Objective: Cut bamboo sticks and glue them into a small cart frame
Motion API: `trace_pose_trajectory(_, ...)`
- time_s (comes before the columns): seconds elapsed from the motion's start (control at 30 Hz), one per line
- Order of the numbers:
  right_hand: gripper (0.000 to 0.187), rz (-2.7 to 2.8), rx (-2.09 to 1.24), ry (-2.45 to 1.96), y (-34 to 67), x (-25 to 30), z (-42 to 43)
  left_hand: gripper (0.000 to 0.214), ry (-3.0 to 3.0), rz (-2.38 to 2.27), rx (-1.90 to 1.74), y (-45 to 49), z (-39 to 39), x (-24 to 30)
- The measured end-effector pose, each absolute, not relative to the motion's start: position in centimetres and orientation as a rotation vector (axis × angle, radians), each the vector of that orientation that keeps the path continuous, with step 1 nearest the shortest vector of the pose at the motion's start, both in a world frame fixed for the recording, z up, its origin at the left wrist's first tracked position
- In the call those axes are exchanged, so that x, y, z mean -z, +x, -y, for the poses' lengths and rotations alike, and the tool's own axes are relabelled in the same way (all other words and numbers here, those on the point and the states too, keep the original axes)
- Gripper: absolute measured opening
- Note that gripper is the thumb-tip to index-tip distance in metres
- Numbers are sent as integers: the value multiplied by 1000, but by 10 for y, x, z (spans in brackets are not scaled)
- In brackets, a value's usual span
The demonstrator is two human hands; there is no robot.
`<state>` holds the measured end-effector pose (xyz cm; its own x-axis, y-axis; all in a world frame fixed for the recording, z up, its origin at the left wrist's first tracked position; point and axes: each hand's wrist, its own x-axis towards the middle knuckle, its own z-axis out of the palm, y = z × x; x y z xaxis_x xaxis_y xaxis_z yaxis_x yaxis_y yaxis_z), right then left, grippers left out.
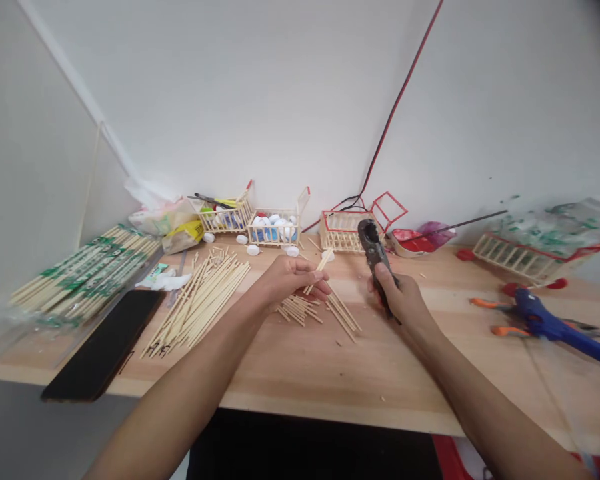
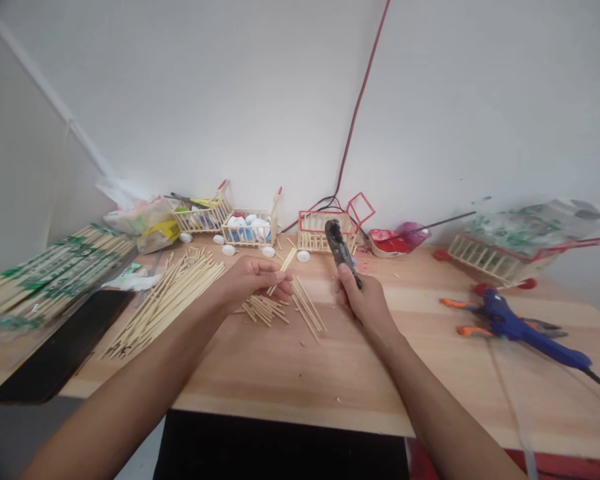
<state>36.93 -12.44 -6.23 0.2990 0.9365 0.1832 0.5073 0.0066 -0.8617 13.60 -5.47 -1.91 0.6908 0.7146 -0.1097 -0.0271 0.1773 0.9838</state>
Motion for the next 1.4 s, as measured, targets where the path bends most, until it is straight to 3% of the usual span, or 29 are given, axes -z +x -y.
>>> trace_pose_trajectory(0.17,55,1254,-769,-1508,359,55,123,40,1337,-652,-604,143,61,22)
trace_pose_trajectory(0.37,44,1299,-664,-1383,350,46,121,41,1420,-617,-607,162,69,32)
trace_pose_trajectory(0.57,34,1383,-607,-1346,348,42,124,30,1651,-647,-729,185,77,39)
trace_pose_trajectory(0.87,21,1632,-86,-1524,366,42,118,26,2152,-818,-896,179,65,39)
trace_pose_trajectory(1.4,27,1486,-169,-1572,374,56,117,21,2141,-899,-904,173,66,41)
